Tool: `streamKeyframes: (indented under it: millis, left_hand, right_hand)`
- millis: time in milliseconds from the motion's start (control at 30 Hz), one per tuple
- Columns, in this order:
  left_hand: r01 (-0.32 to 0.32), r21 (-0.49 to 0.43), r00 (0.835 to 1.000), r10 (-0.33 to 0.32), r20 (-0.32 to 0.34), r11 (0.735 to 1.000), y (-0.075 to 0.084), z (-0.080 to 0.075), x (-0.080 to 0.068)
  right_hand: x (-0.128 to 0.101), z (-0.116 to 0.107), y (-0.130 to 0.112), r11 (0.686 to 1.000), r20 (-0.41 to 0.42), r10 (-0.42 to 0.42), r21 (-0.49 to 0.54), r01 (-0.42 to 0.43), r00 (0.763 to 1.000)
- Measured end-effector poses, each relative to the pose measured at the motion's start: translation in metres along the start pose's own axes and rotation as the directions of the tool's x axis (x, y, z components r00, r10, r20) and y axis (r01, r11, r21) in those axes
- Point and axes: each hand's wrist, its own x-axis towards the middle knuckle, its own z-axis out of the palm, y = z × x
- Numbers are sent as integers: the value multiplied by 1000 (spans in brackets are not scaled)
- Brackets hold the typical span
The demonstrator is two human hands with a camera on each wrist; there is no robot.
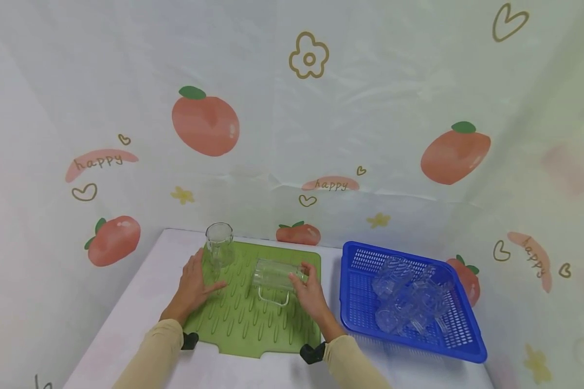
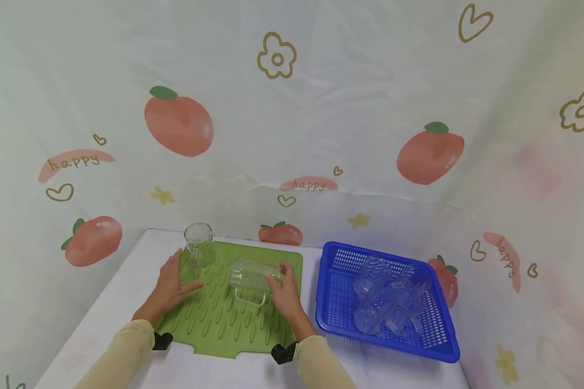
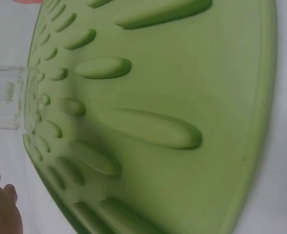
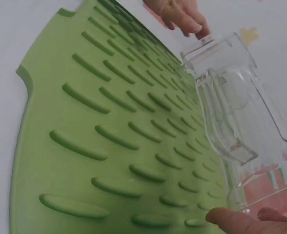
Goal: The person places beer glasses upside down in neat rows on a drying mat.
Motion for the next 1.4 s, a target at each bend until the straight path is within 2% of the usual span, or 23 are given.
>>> streamKeyframes:
  millis: [200, 433, 667, 767, 900, 1000, 1133, 1200, 1300, 1400]
  left_hand:
    - [-43, 24, 995, 45, -86, 999, 6, -6, 1]
    - [-98, 0, 987, 98, -126, 995, 17, -11, 8]
    - [-181, -41, 975, 174, -137, 983, 40, -13, 14]
    - [-227, -43, 964, 218, -149, 973, 50, -11, 17]
    - [-314, -64, 938, 299, -179, 947, 62, -7, 20]
    - [-336, -106, 934, 317, -163, 936, 73, -7, 20]
    - [-293, -143, 956, 284, -78, 945, 87, -6, 18]
    - [-283, -141, 959, 280, -39, 949, 91, -4, 18]
    - [-303, -142, 952, 305, -9, 942, 96, -1, 18]
    - [-341, -138, 939, 345, 2, 930, 98, 2, 19]
  right_hand:
    - [0, 0, 1, 1000, 0, 24, 8, -24, 1000]
    - [0, 2, 2, 997, 12, 40, 63, -41, 999]
    - [-1, 6, 0, 986, 53, 47, 156, -55, 997]
    - [-1, 7, 0, 986, 72, 50, 155, -61, 996]
    - [0, 8, -1, 981, 89, 44, 183, -59, 995]
    - [1, 11, -2, 978, 96, 28, 201, -47, 995]
    - [1, 13, -6, 975, 104, 17, 220, -40, 994]
    - [0, 14, -7, 972, 107, 14, 232, -39, 994]
    - [-1, 17, -7, 968, 119, 11, 247, -41, 993]
    - [-2, 19, -6, 969, 139, 12, 244, -46, 990]
